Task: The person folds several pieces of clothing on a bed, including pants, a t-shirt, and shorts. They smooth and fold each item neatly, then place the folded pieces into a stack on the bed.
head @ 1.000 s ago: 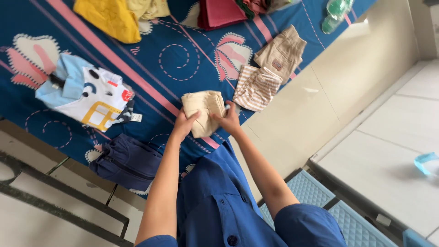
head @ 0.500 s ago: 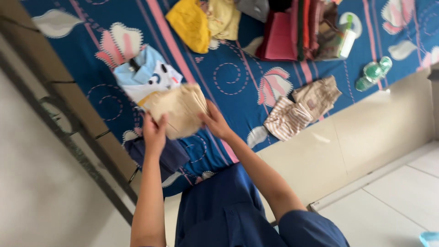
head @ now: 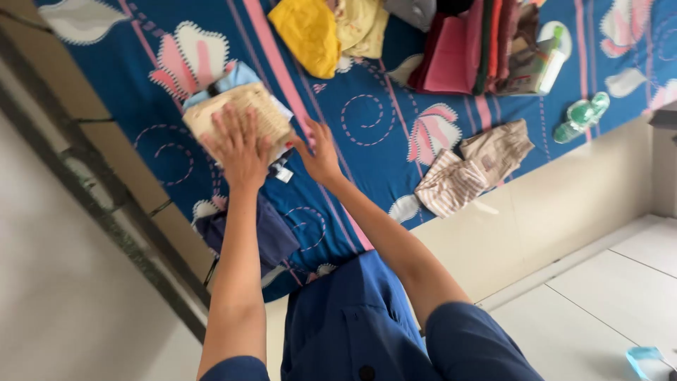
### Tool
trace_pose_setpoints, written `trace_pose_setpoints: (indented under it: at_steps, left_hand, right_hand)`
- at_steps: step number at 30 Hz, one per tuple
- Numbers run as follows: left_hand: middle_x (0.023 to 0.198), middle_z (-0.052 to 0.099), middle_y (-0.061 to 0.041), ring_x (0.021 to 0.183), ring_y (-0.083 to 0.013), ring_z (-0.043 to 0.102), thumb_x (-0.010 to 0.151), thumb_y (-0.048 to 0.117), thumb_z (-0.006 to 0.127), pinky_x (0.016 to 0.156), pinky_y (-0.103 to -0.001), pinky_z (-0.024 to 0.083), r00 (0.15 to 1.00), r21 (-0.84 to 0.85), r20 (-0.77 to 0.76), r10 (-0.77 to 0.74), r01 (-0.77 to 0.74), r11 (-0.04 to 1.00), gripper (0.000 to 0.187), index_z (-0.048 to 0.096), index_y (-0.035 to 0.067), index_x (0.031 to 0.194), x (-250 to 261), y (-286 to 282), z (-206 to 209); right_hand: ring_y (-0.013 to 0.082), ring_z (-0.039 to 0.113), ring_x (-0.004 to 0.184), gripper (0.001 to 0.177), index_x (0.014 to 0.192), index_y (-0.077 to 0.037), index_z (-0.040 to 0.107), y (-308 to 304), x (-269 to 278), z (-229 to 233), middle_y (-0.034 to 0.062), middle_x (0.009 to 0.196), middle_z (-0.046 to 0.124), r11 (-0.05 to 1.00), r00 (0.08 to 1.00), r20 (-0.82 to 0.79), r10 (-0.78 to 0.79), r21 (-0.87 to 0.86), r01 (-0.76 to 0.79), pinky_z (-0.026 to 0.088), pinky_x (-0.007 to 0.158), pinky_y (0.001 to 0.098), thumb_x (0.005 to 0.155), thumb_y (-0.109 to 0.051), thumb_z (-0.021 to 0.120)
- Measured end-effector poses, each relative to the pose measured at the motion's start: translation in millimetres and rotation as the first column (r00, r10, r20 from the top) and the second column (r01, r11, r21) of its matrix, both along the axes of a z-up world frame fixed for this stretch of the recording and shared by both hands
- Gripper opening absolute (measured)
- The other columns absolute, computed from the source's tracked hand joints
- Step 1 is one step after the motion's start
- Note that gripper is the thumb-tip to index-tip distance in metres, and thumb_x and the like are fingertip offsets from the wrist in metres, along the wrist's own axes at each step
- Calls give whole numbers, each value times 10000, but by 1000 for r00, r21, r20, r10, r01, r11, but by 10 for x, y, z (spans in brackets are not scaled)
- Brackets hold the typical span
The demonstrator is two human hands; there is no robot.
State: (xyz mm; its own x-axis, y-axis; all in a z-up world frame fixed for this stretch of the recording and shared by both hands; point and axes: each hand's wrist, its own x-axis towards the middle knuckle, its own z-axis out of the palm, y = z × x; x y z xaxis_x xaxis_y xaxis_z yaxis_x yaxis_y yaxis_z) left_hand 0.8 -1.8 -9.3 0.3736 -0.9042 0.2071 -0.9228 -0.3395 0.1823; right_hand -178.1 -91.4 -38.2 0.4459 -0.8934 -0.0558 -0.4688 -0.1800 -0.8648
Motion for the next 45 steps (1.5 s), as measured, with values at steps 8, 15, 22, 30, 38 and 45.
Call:
trace_pose_setpoints:
  at_steps: [8, 15, 22, 30, 38, 45]
  left_hand:
    - [1650, 252, -290, 1463, -560, 121, 1116, 473, 389, 999, -839, 46, 1000, 36, -17, -13, 14, 999, 619, 342, 170, 1654, 53, -73, -273]
    - [1660, 143, -320, 1478, -579, 56, 1134, 486, 275, 1032, -807, -16, 994, 204, -109, 15, 7, 979, 660, 235, 107, 1672, -79, -139, 57]
    - [1234, 684, -184, 1102, -403, 654, 982, 89, 655, 1013, -501, 442, 918, -242, -340, -207, 127, 962, 348, 671, 11, 1320, -1046, 72, 194]
    - [1323, 645, -247, 1194, -378, 656, 1106, 416, 481, 1018, -517, 502, -265, 344, -918, 295, -160, 925, 530, 428, 22, 1456, -2224, 289, -747]
    - [1461, 549, -194, 1349, -375, 542, 993, 494, 670, 1103, -503, 475, 264, 447, -881, 393, 194, 873, 616, 482, 149, 1467, -2339, -292, -650]
    - [1278, 693, -142, 1268, -361, 602, 999, 657, 537, 1094, -487, 459, 290, 436, -880, 375, 185, 880, 570, 623, 213, 1347, -2226, -469, -681]
  right_hand:
    - [476, 230, 1511, 1138, 1653, -60, 189, 244, -2620, -65, 312, 1635, 240, 938, 561, -753, -343, -240, 251, 205, 1229, 552, 754, -283, 850]
    - [415, 608, 1110, 652, 1488, -45, 492, 157, -3742, -735, 230, 1336, 582, 890, 374, -833, -407, -453, -40, 506, 909, 492, 850, -147, 581]
    - [265, 757, 845, 419, 1248, -125, 677, 270, -3204, -257, 144, 1209, 705, 749, 624, -692, -363, -615, -247, 564, 584, 325, 845, -50, 593]
    - [471, 582, 1179, 645, 1361, -211, 615, 981, -2379, 24, 132, 1387, 592, 988, 910, -413, 34, -120, -92, 516, 886, 510, 750, -404, 686]
    - [507, 639, 1122, 945, 1570, -105, 329, 119, -2572, -234, 234, 1475, 460, 958, 880, -385, -277, -35, 286, 582, 825, 596, 735, -134, 770]
    - [429, 696, 693, 318, 1018, -216, 600, 814, -2806, 325, 50, 1074, 625, 978, 931, -345, -124, -199, 56, 568, 585, 494, 736, -76, 650]
